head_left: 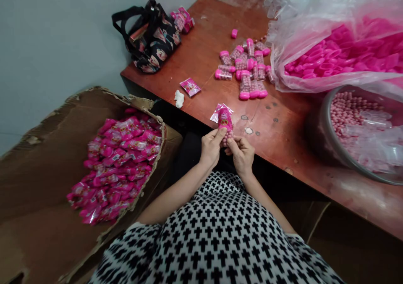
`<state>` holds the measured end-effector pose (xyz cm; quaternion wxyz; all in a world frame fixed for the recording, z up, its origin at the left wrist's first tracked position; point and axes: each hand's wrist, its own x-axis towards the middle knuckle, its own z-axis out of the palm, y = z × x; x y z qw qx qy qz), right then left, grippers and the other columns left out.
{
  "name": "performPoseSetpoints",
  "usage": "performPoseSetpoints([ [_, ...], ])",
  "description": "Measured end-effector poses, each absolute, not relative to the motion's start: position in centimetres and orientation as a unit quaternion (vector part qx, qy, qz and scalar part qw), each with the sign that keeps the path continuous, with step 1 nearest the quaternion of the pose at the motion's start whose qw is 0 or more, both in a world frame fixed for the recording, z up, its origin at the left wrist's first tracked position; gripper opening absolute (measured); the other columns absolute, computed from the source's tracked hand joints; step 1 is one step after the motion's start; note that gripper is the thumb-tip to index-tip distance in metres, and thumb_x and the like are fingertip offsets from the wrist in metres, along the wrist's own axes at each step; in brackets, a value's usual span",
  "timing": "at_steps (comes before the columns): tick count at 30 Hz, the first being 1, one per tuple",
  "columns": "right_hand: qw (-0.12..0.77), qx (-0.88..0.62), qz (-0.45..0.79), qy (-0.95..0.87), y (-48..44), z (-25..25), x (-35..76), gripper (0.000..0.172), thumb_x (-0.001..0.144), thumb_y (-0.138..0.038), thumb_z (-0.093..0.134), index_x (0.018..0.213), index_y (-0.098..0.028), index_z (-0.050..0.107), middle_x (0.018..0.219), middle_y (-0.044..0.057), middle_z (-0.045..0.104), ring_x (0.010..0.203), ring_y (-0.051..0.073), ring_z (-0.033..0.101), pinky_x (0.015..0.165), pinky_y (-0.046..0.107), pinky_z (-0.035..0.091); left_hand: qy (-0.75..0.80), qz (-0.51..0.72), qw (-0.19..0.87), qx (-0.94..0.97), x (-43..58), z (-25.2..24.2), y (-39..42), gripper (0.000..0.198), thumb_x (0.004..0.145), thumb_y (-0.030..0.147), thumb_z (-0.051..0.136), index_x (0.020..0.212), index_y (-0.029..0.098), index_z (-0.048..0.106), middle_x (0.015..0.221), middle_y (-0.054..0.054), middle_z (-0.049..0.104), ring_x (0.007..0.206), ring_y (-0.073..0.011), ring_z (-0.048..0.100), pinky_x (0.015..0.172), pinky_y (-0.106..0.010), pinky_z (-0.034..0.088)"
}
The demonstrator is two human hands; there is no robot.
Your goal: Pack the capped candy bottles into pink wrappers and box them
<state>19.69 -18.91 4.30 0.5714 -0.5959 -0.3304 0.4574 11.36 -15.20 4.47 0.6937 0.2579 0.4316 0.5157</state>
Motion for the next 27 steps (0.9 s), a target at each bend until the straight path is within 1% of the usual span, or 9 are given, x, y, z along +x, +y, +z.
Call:
performPoseSetpoints([
  [2, 0.579, -0.594, 0.458, -0.32, -18.8, 4.3, 19.6, 0.025, 0.072, -0.039, 0.067, 0.084, -0.017, 0.063, 0.063, -0.002, 0.065, 0.047, 0.008, 0.057, 0.046, 0.022, 0.049, 0.445, 0.523, 0.676, 0.268, 11.5, 4.2, -15.8, 0.028, 0.069, 0.04, 0.07, 0.07, 0.013, 0.066, 0.061, 0.0, 0.06, 0.051, -0.0064, 0.049, 0.051, -0.02, 0.039],
  [5, 0.589, -0.556, 0.514, -0.283, -18.3, 4.3, 19.6, 0.022, 0.072, -0.038, 0.067, 0.077, -0.017, 0.062, 0.061, -0.002, 0.064, 0.045, 0.007, 0.055, 0.043, 0.02, 0.046, 0.459, 0.519, 0.66, 0.29, 11.3, 4.5, -16.1, 0.028, 0.071, 0.041, 0.069, 0.068, 0.013, 0.065, 0.057, 0.002, 0.055, 0.049, -0.0063, 0.045, 0.045, -0.019, 0.035],
  [8, 0.59, -0.524, 0.559, -0.256, -18.0, 4.3, 19.7, 0.021, 0.072, -0.036, 0.066, 0.073, -0.016, 0.061, 0.061, -0.002, 0.064, 0.042, 0.006, 0.052, 0.04, 0.019, 0.042, 0.431, 0.515, 0.679, 0.295, 10.8, 5.3, -15.7, 0.029, 0.071, 0.041, 0.069, 0.068, 0.013, 0.065, 0.059, 0.0, 0.057, 0.051, -0.0067, 0.048, 0.048, -0.019, 0.039],
  [11, 0.584, -0.541, 0.532, -0.288, -18.2, 4.6, 19.9, 0.022, 0.072, -0.037, 0.067, 0.079, -0.016, 0.063, 0.062, -0.002, 0.065, 0.044, 0.007, 0.054, 0.042, 0.02, 0.044, 0.387, 0.524, 0.711, 0.265, 10.4, 5.9, -15.0, 0.033, 0.072, 0.045, 0.067, 0.072, 0.012, 0.065, 0.065, -0.003, 0.062, 0.058, -0.0094, 0.056, 0.055, -0.021, 0.044],
  [14, 0.565, -0.57, 0.491, -0.34, -18.7, 4.7, 20.0, 0.025, 0.073, -0.038, 0.067, 0.084, -0.017, 0.064, 0.065, -0.001, 0.067, 0.047, 0.008, 0.056, 0.044, 0.02, 0.046, 0.381, 0.519, 0.726, 0.242, 10.2, 6.1, -14.4, 0.036, 0.068, 0.047, 0.07, 0.072, 0.012, 0.064, 0.068, -0.005, 0.064, 0.062, -0.0121, 0.06, 0.058, -0.023, 0.046],
  [19, 0.546, -0.569, 0.509, -0.345, -18.9, 4.6, 20.2, 0.024, 0.073, -0.039, 0.066, 0.08, -0.016, 0.063, 0.062, -0.002, 0.066, 0.044, 0.007, 0.054, 0.041, 0.019, 0.044, 0.409, 0.507, 0.721, 0.236, 10.2, 5.8, -13.6, 0.034, 0.061, 0.041, 0.076, 0.061, 0.012, 0.058, 0.058, -0.001, 0.057, 0.054, -0.01, 0.055, 0.055, -0.022, 0.045],
  [21, 0.55, -0.559, 0.52, -0.339, -18.7, 4.5, 20.4, 0.024, 0.073, -0.039, 0.066, 0.078, -0.016, 0.063, 0.061, -0.002, 0.066, 0.043, 0.007, 0.054, 0.041, 0.018, 0.043, 0.439, 0.519, 0.687, 0.258, 10.1, 5.7, -13.0, 0.035, 0.059, 0.039, 0.077, 0.054, 0.013, 0.054, 0.053, 0.002, 0.051, 0.05, -0.0082, 0.05, 0.054, -0.022, 0.044],
  [23, 0.555, -0.555, 0.521, -0.336, -18.5, 4.3, 20.5, 0.023, 0.073, -0.038, 0.067, 0.078, -0.016, 0.063, 0.06, -0.003, 0.065, 0.043, 0.006, 0.054, 0.04, 0.018, 0.042, 0.479, 0.533, 0.62, 0.319, 10.0, 5.5, -12.5, 0.039, 0.059, 0.038, 0.076, 0.047, 0.014, 0.047, 0.048, 0.005, 0.042, 0.047, -0.006, 0.042, 0.051, -0.021, 0.038],
  [27, 0.549, -0.556, 0.525, -0.338, -18.3, 4.0, 20.8, 0.022, 0.072, -0.037, 0.067, 0.077, -0.016, 0.063, 0.058, -0.003, 0.064, 0.042, 0.007, 0.053, 0.04, 0.018, 0.042, 0.537, 0.507, 0.442, 0.509, 9.5, 5.5, -11.9, 0.047, 0.071, 0.039, 0.066, 0.043, 0.015, 0.037, 0.047, 0.005, 0.027, 0.046, -0.0052, 0.027, 0.047, -0.022, 0.024],
])
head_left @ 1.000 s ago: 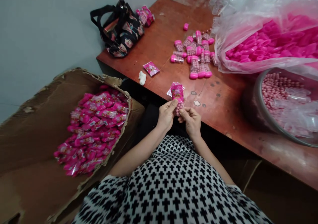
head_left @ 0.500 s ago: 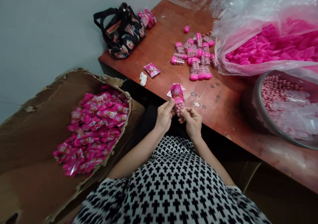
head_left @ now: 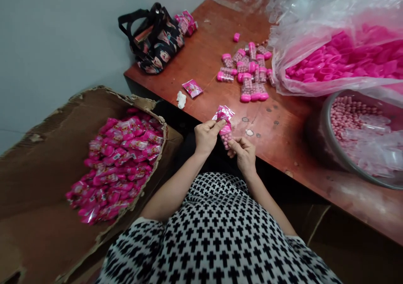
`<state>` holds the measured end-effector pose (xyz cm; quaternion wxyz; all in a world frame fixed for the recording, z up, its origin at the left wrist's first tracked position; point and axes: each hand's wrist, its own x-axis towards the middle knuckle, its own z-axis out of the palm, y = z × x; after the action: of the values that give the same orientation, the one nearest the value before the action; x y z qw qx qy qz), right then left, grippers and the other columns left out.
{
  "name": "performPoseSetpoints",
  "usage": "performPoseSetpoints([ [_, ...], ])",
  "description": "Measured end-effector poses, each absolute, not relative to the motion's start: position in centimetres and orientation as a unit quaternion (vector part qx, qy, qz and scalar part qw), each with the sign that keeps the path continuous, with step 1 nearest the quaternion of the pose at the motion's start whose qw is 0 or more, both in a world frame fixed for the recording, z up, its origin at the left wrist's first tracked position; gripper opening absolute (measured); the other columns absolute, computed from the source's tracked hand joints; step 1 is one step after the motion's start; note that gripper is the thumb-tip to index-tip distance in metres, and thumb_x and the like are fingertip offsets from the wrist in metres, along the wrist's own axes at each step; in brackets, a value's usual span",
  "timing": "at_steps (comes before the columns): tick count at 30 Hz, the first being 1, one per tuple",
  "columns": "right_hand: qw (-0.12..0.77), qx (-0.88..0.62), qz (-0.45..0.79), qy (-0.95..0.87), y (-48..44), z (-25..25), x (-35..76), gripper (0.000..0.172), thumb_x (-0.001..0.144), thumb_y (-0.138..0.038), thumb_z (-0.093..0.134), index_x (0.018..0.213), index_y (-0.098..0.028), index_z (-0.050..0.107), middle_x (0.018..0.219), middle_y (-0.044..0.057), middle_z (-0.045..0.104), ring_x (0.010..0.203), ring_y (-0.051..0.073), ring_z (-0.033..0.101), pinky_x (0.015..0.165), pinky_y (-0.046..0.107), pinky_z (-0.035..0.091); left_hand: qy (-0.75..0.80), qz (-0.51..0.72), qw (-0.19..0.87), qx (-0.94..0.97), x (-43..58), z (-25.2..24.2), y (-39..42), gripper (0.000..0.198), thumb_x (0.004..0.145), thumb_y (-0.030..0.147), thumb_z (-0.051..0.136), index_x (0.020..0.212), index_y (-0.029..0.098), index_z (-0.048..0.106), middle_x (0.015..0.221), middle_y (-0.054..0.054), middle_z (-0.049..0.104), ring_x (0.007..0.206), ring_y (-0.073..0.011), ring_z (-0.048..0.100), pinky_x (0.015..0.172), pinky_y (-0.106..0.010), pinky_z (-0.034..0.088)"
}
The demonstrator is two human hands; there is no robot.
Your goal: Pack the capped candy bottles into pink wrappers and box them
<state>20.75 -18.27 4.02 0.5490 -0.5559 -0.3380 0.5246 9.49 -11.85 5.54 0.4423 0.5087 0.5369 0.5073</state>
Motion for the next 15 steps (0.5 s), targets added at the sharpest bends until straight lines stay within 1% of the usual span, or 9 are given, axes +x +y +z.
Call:
performPoseSetpoints([
  [3, 0.549, -0.553, 0.531, -0.334, -18.5, 3.8, 20.8, 0.021, 0.073, -0.036, 0.067, 0.076, -0.016, 0.062, 0.058, -0.003, 0.064, 0.041, 0.007, 0.053, 0.04, 0.019, 0.042, 0.537, 0.478, 0.389, 0.576, 9.4, 5.8, -11.7, 0.047, 0.076, 0.04, 0.06, 0.045, 0.016, 0.035, 0.047, 0.005, 0.026, 0.047, -0.0062, 0.025, 0.047, -0.023, 0.022],
  [9, 0.562, -0.539, 0.53, -0.335, -19.0, 3.2, 20.6, 0.019, 0.074, -0.035, 0.066, 0.075, -0.016, 0.061, 0.058, -0.003, 0.063, 0.043, 0.007, 0.053, 0.041, 0.019, 0.042, 0.547, 0.468, 0.39, 0.574, 10.2, 5.6, -11.7, 0.045, 0.078, 0.042, 0.057, 0.047, 0.017, 0.038, 0.046, 0.006, 0.03, 0.046, -0.007, 0.029, 0.048, -0.023, 0.025],
  [11, 0.57, -0.53, 0.534, -0.332, -18.9, 3.0, 20.4, 0.02, 0.075, -0.036, 0.065, 0.081, -0.017, 0.062, 0.064, -0.003, 0.064, 0.048, 0.008, 0.055, 0.046, 0.02, 0.045, 0.554, 0.474, 0.371, 0.575, 10.6, 5.6, -12.0, 0.043, 0.079, 0.041, 0.056, 0.048, 0.017, 0.039, 0.045, 0.006, 0.032, 0.046, -0.0073, 0.03, 0.049, -0.023, 0.026],
  [13, 0.582, -0.517, 0.535, -0.33, -18.7, 2.8, 20.2, 0.023, 0.076, -0.038, 0.064, 0.089, -0.019, 0.061, 0.071, -0.002, 0.065, 0.055, 0.009, 0.057, 0.053, 0.022, 0.048, 0.556, 0.485, 0.335, 0.586, 11.1, 5.7, -12.5, 0.041, 0.08, 0.04, 0.056, 0.05, 0.017, 0.041, 0.047, 0.005, 0.035, 0.047, -0.0075, 0.033, 0.05, -0.023, 0.028],
  [15, 0.591, -0.512, 0.526, -0.335, -18.4, 2.8, 20.1, 0.025, 0.078, -0.04, 0.062, 0.091, -0.019, 0.06, 0.074, -0.002, 0.063, 0.061, 0.009, 0.057, 0.059, 0.023, 0.049, 0.552, 0.495, 0.315, 0.593, 11.6, 5.8, -13.1, 0.036, 0.081, 0.038, 0.055, 0.053, 0.017, 0.045, 0.05, 0.005, 0.04, 0.049, -0.0079, 0.036, 0.053, -0.023, 0.03],
])
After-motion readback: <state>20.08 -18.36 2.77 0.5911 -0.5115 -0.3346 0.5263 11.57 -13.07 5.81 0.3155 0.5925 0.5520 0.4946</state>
